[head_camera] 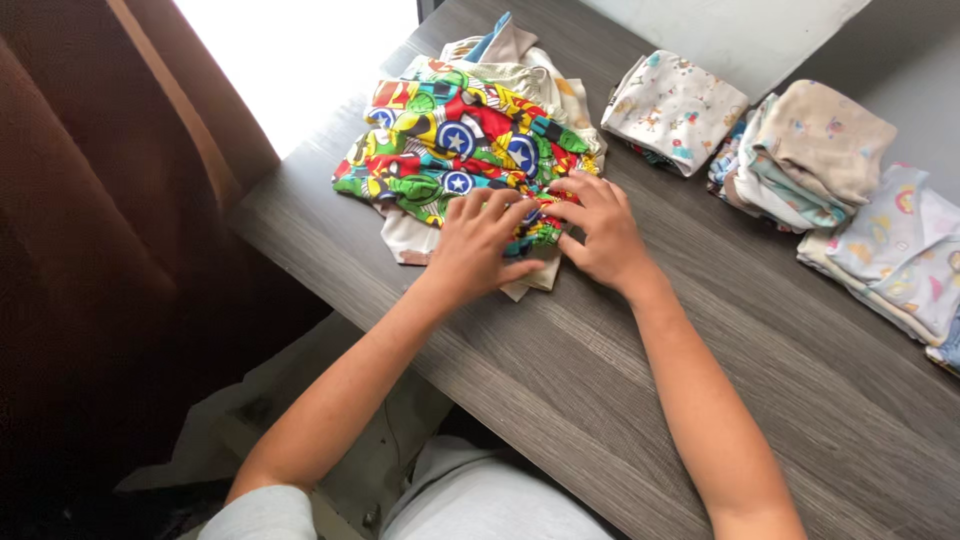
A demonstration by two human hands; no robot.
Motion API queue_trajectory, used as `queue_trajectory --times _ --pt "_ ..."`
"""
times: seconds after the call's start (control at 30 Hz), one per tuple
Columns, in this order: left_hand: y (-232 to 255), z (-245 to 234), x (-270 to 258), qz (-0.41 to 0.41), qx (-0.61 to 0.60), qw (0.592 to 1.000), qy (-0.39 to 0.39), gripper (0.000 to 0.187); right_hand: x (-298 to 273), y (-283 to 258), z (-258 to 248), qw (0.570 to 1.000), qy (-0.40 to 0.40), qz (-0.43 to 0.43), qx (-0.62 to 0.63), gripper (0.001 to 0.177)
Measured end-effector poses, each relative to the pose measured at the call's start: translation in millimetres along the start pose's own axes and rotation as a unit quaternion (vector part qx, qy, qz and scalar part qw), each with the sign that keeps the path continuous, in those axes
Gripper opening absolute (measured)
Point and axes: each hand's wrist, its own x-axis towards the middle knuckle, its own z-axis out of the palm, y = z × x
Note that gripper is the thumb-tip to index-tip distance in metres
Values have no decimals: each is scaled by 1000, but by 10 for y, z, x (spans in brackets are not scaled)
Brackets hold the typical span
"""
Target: The person folds several small children's garments one by one on a wooden table. They smooth each item, fold the sides and bottom, then fold the garment in half or thirds before placing it on a growing stack. The items include patterned onesies and a denim jacket.
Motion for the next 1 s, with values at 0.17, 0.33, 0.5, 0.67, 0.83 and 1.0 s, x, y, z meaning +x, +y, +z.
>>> queue_trajectory --times 0.17,0.33,0.5,0.67,0.83,1.0 --pt "94 -53 295 -29 -20 999 -8 36 10 2 -166 986 60 36 149 21" --pt "276 -352 705 -131 -231 964 -11 24 -124 -219 -469 935 51 104 335 36" --pt "766 -425 1177 3 -258 966 -7 20 -512 -289 -940 895 114 142 408 36" --pt "1250 -241 1370 19 -284 953 -101 21 -1389 -148 -1708 865 111 250 421 36" --pt "1667 166 1343 87 -309 930 -178 19 -2222 -159 -1938 855 -2 336 394 39" --pt "2015 489 1063 50 -435 867 -238 32 -2688 -332 -2061 895 -12 349 276 46"
